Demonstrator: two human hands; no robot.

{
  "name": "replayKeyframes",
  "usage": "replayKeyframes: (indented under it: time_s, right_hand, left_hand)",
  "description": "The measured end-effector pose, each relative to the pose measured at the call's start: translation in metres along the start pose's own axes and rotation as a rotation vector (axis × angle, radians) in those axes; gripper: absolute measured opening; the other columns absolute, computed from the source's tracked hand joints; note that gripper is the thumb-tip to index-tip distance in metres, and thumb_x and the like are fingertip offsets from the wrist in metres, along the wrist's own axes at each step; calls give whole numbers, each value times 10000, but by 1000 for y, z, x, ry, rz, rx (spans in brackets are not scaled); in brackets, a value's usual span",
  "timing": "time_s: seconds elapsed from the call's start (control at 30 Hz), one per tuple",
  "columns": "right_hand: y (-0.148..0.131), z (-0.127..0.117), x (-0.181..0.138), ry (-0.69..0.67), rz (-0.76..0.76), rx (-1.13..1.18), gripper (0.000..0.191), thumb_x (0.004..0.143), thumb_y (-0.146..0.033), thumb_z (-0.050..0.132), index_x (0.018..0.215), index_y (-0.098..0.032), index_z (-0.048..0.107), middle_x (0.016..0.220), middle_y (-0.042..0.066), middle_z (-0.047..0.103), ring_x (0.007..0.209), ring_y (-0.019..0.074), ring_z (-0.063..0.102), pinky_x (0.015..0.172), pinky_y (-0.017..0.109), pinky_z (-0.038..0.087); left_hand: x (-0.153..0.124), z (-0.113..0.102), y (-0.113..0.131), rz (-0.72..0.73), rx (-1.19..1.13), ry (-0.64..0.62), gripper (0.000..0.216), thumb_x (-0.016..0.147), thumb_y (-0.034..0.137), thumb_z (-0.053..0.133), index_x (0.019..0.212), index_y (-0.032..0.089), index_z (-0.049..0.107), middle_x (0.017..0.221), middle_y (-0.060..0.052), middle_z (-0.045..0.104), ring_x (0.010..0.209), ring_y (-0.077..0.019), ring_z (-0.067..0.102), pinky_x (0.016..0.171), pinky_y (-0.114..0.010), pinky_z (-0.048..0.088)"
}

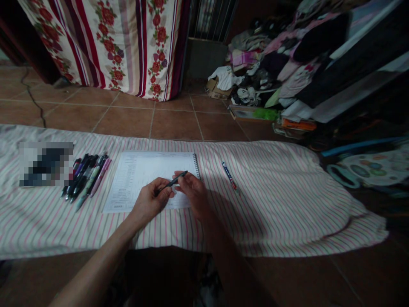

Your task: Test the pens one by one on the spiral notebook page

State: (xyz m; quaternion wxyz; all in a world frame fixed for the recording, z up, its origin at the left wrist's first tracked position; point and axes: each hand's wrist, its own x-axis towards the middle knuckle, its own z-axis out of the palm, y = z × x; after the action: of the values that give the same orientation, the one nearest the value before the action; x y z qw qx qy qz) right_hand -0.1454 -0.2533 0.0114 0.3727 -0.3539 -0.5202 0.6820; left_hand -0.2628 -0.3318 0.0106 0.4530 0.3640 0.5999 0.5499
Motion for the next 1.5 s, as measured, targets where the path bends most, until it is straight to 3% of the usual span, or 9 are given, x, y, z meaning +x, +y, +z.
replayKeyframes:
  time_s: [0.1,0.27,0.5,0.6,0.8,0.97,1.07,1.3,1.5]
  right_hand:
    - [-3,-1,0,6,-8,16,368,678,-479,669,925,-205,661,915,50,668,807,173,621,720,334,509]
    - [2,-3,5,53,-35,-87,312,628,-463,710,731,-180,627,716,15,640,718,153,598,680,295,493]
    - [-3,0,1,7,-30,11,429,675,-491,673,989,-205,610,917,57,665,791,164,620,699,312,511]
    - [-8,-1,-2,-15,-31,8,353,697,-450,663,953,-209,628,956,54,660,858,175,617,734,321,514]
    - [-3,-5,2,26,-56,-108,263,670,-420,698,763,-185,628,742,15,640,732,147,599,692,288,488]
    - [-3,-2,1,5,-23,-20,388,664,-484,688,922,-197,643,919,56,676,839,177,622,752,333,499]
    - [-6,-3,-1,-14,-14,-4,369,692,-463,665,954,-203,658,956,57,674,834,171,620,768,340,498]
    - [-5,-5,2,34,-17,-97,251,658,-408,699,760,-186,642,736,12,658,733,152,606,727,306,491]
    - [-5,-7,2,-24,-68,-45,404,699,-422,664,1040,-214,602,1004,65,681,901,187,622,762,323,499]
  left_hand:
    - [0,1,1,-3,19,7,231,762,377,609,862,172,571,700,-31,672,514,-90,508,480,-206,354]
    - [-1,1,1,4,42,7,225,768,375,599,861,172,572,700,-26,663,508,-89,496,476,-208,352]
    - [-1,-1,1,-8,42,-3,255,770,394,603,874,166,558,718,-32,659,538,-104,518,497,-218,366]
    - [0,-1,0,-8,50,0,253,774,398,597,876,169,559,723,-32,661,549,-111,529,508,-224,372]
    - [0,-2,-2,35,87,-11,216,795,371,576,881,173,563,724,-32,661,566,-107,527,521,-228,371]
    - [0,-2,-2,36,61,-7,233,782,382,587,876,170,567,723,-35,668,567,-113,548,526,-233,384]
    - [0,-1,-2,25,51,-4,235,777,380,594,869,165,565,720,-37,668,566,-113,549,524,-230,388]
    - [0,-1,-1,38,115,-8,226,786,377,577,867,166,571,713,-32,665,574,-118,547,530,-232,389]
    - [0,-1,0,32,99,-4,221,776,366,585,866,165,579,713,-35,664,562,-115,529,514,-227,374]
